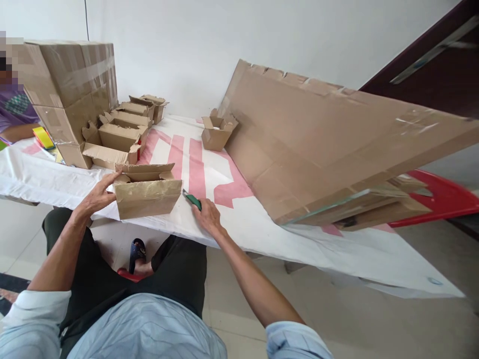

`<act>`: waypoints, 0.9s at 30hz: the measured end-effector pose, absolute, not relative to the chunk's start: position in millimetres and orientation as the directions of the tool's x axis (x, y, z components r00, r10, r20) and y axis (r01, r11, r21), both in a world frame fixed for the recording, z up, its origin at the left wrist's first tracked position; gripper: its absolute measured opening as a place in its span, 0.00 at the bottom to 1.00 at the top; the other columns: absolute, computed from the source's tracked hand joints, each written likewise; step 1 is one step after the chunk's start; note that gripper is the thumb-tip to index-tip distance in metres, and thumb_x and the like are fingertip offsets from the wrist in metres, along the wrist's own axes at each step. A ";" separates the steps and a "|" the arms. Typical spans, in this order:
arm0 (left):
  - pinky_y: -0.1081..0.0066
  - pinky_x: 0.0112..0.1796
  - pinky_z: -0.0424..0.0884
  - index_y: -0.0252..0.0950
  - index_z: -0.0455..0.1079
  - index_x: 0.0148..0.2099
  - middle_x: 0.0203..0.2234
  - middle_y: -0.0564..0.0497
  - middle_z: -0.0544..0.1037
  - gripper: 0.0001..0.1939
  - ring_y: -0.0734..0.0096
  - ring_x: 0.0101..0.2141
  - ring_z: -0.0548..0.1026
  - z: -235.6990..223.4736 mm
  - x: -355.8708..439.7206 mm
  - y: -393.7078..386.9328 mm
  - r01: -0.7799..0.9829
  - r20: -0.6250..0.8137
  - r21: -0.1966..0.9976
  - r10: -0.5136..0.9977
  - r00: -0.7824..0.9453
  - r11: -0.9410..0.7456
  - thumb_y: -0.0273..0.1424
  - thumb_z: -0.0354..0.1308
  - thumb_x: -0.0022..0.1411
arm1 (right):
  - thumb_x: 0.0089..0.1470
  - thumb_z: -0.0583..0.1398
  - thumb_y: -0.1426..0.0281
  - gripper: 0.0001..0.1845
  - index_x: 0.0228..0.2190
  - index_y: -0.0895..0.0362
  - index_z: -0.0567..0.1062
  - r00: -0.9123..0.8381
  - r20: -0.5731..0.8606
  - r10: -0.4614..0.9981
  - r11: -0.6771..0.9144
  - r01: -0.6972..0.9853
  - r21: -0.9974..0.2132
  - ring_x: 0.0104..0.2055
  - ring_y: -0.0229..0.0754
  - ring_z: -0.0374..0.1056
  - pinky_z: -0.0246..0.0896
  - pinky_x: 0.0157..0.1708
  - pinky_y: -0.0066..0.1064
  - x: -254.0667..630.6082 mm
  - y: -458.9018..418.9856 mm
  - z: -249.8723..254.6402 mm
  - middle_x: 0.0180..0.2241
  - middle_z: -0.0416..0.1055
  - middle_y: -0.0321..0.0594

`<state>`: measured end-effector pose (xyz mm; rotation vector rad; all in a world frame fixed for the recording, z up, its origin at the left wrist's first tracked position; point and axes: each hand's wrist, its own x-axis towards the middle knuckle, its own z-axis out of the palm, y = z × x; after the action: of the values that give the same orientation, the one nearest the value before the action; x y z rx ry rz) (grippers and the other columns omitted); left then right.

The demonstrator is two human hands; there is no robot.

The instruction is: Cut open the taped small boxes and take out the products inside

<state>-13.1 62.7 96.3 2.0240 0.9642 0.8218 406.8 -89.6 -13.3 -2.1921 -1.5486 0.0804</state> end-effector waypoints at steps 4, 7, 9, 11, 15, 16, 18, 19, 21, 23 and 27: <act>0.36 0.72 0.73 0.44 0.74 0.79 0.78 0.36 0.73 0.60 0.28 0.75 0.71 101.0 -13.0 62.8 0.358 0.200 0.835 0.837 0.509 -0.417 0.70 0.75 0.54 | 0.67 0.60 0.63 0.14 0.47 0.56 0.81 0.357 0.259 0.897 -0.210 0.861 -0.463 0.60 0.64 0.73 0.69 0.63 0.56 404.0 -86.2 -21.5 0.53 0.80 0.59; 0.35 0.77 0.64 0.44 0.73 0.80 0.80 0.35 0.69 0.65 0.26 0.78 0.67 103.6 -13.1 63.9 0.385 0.169 0.831 0.842 0.512 -0.401 0.73 0.77 0.50 | 0.69 0.61 0.52 0.25 0.56 0.54 0.81 0.297 0.275 0.914 0.003 0.673 -0.739 0.67 0.64 0.73 0.70 0.67 0.58 399.1 -69.3 -4.3 0.61 0.79 0.59; 0.35 0.79 0.59 0.43 0.71 0.82 0.81 0.34 0.67 0.69 0.25 0.79 0.64 104.6 -12.8 65.0 0.400 0.154 0.826 0.841 0.518 -0.398 0.72 0.79 0.47 | 0.69 0.60 0.40 0.37 0.66 0.51 0.78 0.227 0.236 0.945 0.127 0.409 -0.903 0.72 0.62 0.72 0.72 0.68 0.56 388.9 -57.1 10.9 0.70 0.76 0.56; 0.35 0.79 0.59 0.42 0.67 0.84 0.82 0.33 0.64 0.74 0.24 0.80 0.62 105.6 -12.5 65.6 0.408 0.134 0.826 0.839 0.527 -0.389 0.71 0.81 0.44 | 0.68 0.56 0.31 0.48 0.74 0.48 0.72 0.145 0.205 0.968 0.172 0.211 -0.962 0.78 0.61 0.68 0.71 0.71 0.55 374.0 -48.2 25.5 0.77 0.71 0.52; 0.35 0.72 0.73 0.40 0.61 0.87 0.84 0.30 0.59 0.79 0.21 0.80 0.62 108.0 -14.2 64.8 0.418 0.086 0.835 0.834 0.545 -0.359 0.68 0.84 0.41 | 0.65 0.53 0.23 0.59 0.79 0.48 0.66 0.082 0.207 0.975 0.187 0.198 -0.962 0.83 0.60 0.60 0.58 0.82 0.55 343.5 -44.1 45.0 0.80 0.67 0.48; 0.36 0.70 0.76 0.41 0.60 0.87 0.84 0.30 0.60 0.79 0.20 0.79 0.64 108.6 -15.4 64.8 0.409 0.086 0.839 0.829 0.553 -0.360 0.67 0.84 0.41 | 0.65 0.52 0.23 0.59 0.80 0.48 0.66 0.090 0.208 0.974 0.184 0.216 -0.959 0.84 0.61 0.60 0.57 0.82 0.56 337.7 -44.9 47.0 0.80 0.67 0.48; 0.38 0.68 0.79 0.42 0.61 0.87 0.82 0.30 0.64 0.77 0.22 0.77 0.68 109.6 -18.2 65.5 0.385 0.100 0.842 0.811 0.576 -0.377 0.65 0.85 0.42 | 0.67 0.51 0.23 0.59 0.80 0.49 0.66 0.107 0.218 0.970 0.188 0.241 -0.952 0.84 0.62 0.59 0.56 0.83 0.57 329.1 -47.0 47.3 0.79 0.68 0.49; 0.38 0.68 0.79 0.42 0.61 0.86 0.81 0.31 0.66 0.77 0.23 0.76 0.70 110.0 -19.6 66.4 0.379 0.108 0.839 0.803 0.587 -0.390 0.65 0.85 0.43 | 0.67 0.51 0.24 0.59 0.80 0.49 0.65 0.110 0.228 0.967 0.196 0.247 -0.949 0.83 0.63 0.60 0.57 0.82 0.57 326.1 -48.0 46.0 0.79 0.69 0.50; 0.37 0.70 0.77 0.43 0.62 0.86 0.80 0.32 0.67 0.76 0.24 0.75 0.71 110.9 -21.8 68.8 0.394 0.119 0.820 0.797 0.593 -0.415 0.64 0.85 0.42 | 0.67 0.53 0.25 0.58 0.80 0.49 0.64 0.109 0.253 0.961 0.219 0.255 -0.942 0.82 0.64 0.61 0.60 0.80 0.57 322.6 -49.5 41.9 0.78 0.69 0.52; 0.36 0.73 0.72 0.43 0.63 0.86 0.79 0.32 0.69 0.76 0.25 0.75 0.70 111.9 -22.9 71.0 0.425 0.130 0.792 0.801 0.584 -0.439 0.62 0.86 0.41 | 0.66 0.56 0.26 0.58 0.80 0.50 0.64 0.104 0.266 0.958 0.229 0.277 -0.933 0.80 0.65 0.65 0.65 0.77 0.59 322.1 -50.4 38.5 0.77 0.69 0.55; 0.36 0.74 0.71 0.44 0.65 0.84 0.77 0.35 0.71 0.71 0.25 0.75 0.69 113.7 -23.6 71.6 0.463 0.140 0.752 0.800 0.583 -0.469 0.61 0.85 0.44 | 0.67 0.59 0.29 0.57 0.81 0.49 0.60 0.075 0.326 0.943 0.271 0.399 -0.876 0.79 0.67 0.64 0.68 0.74 0.62 327.5 -46.9 41.8 0.79 0.64 0.59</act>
<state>-23.6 71.6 113.7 2.1338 1.0002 0.6386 327.5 -46.9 41.8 -1.3040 -1.5078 0.6609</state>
